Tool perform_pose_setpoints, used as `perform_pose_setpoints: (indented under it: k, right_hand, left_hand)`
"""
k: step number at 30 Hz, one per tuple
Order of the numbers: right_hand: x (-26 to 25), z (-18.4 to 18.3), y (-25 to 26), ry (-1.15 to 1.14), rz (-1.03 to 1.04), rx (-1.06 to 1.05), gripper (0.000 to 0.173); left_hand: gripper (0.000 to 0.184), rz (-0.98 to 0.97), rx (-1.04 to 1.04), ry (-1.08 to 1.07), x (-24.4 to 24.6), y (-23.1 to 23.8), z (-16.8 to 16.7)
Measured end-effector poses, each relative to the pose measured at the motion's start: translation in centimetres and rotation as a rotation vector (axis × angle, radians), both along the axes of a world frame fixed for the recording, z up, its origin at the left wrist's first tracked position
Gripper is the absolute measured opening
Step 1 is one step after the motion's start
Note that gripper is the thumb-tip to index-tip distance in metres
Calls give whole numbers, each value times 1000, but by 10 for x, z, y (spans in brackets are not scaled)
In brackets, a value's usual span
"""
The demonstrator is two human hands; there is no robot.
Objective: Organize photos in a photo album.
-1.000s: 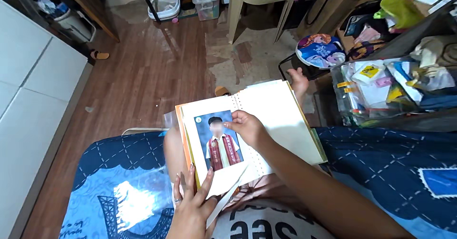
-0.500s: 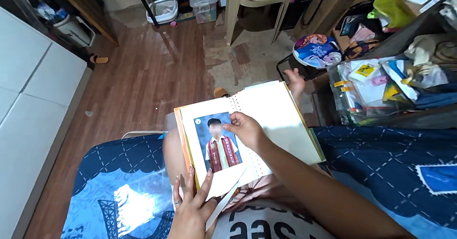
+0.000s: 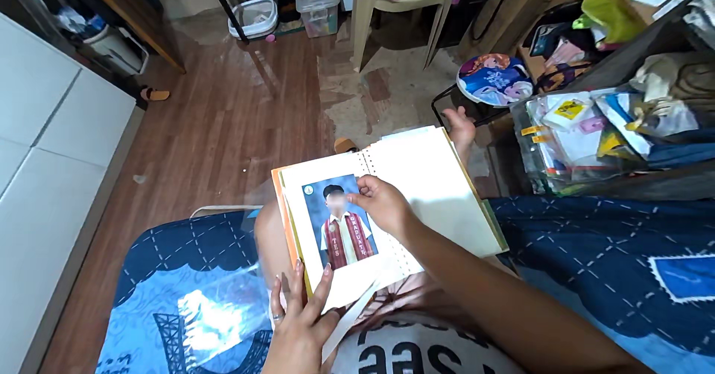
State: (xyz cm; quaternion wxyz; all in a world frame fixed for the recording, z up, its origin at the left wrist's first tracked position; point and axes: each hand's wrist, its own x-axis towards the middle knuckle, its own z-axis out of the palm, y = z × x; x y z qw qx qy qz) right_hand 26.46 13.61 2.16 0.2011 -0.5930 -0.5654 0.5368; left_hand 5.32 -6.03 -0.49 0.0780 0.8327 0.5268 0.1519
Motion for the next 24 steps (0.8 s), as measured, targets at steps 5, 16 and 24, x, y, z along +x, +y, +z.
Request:
perform_pose_setpoints:
  k: [5, 16, 24]
  right_hand:
    - [-1, 0, 1, -19, -2, -7, 30]
    - [-2, -2, 1, -27, 7, -1, 31]
    - [-2, -1, 0, -39, 10, -2, 32]
  left_hand:
    - [25, -10, 2, -22, -1, 0, -1]
    - [30, -2, 25, -8, -2, 0, -3]
    - [28, 15, 9, 3, 0, 0, -3]
